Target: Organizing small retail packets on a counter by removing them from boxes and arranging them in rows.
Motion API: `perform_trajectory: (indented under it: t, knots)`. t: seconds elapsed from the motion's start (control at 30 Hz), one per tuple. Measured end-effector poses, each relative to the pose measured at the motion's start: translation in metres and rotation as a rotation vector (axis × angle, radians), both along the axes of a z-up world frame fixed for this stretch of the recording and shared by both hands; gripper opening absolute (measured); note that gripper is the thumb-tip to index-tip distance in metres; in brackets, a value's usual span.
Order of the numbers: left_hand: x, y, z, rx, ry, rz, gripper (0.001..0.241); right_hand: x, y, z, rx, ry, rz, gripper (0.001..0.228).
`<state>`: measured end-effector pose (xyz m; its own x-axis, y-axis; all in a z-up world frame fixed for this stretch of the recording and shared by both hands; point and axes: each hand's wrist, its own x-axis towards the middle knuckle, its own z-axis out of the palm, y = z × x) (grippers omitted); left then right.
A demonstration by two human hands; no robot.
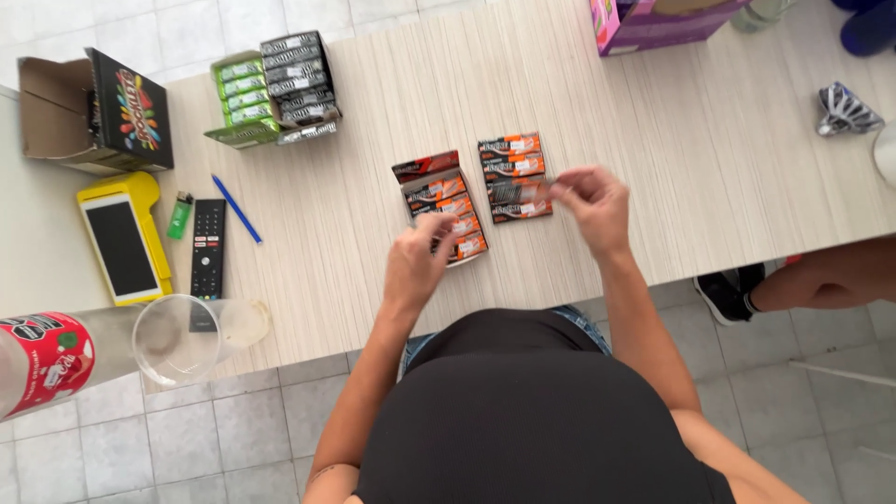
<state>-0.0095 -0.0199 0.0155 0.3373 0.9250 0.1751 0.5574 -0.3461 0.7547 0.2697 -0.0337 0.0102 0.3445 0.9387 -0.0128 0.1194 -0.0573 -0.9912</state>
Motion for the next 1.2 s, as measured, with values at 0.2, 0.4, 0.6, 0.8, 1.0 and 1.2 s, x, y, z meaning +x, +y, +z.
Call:
perform_trajectory:
  t: [0.2, 0.4, 0.6, 0.8, 1.0, 1.2]
  knots:
    - [-0.018, 0.008, -0.01, 0.105, 0.301, 0.056, 0.024, 0.009, 0.013, -0.059, -0.006, -0.084, -0.065, 0.023]
    - [-0.015, 0.018, -0.047, 0.258, 0.522, 0.094, 0.035, 0.001, 0.016, -0.057, 0.092, -0.423, -0.128, 0.025]
    - [-0.005, 0.027, -0.06, 0.201, 0.632, 0.149, 0.034, -0.007, 0.011, -0.053, 0.112, -0.469, -0.12, 0.013]
    - [0.01, 0.038, -0.033, 0.055, 0.737, 0.124, 0.041, -0.012, 0.01, -0.053, 0.147, -0.481, -0.133, 0.008]
    - [0.015, 0.055, -0.019, -0.024, 0.796, 0.092, 0.042, -0.013, 0.01, -0.059, 0.206, -0.501, -0.127, 0.008]
    - [0.014, 0.055, -0.033, -0.038, 0.807, 0.079, 0.036, -0.015, 0.005, -0.051, 0.24, -0.474, -0.139, 0.005]
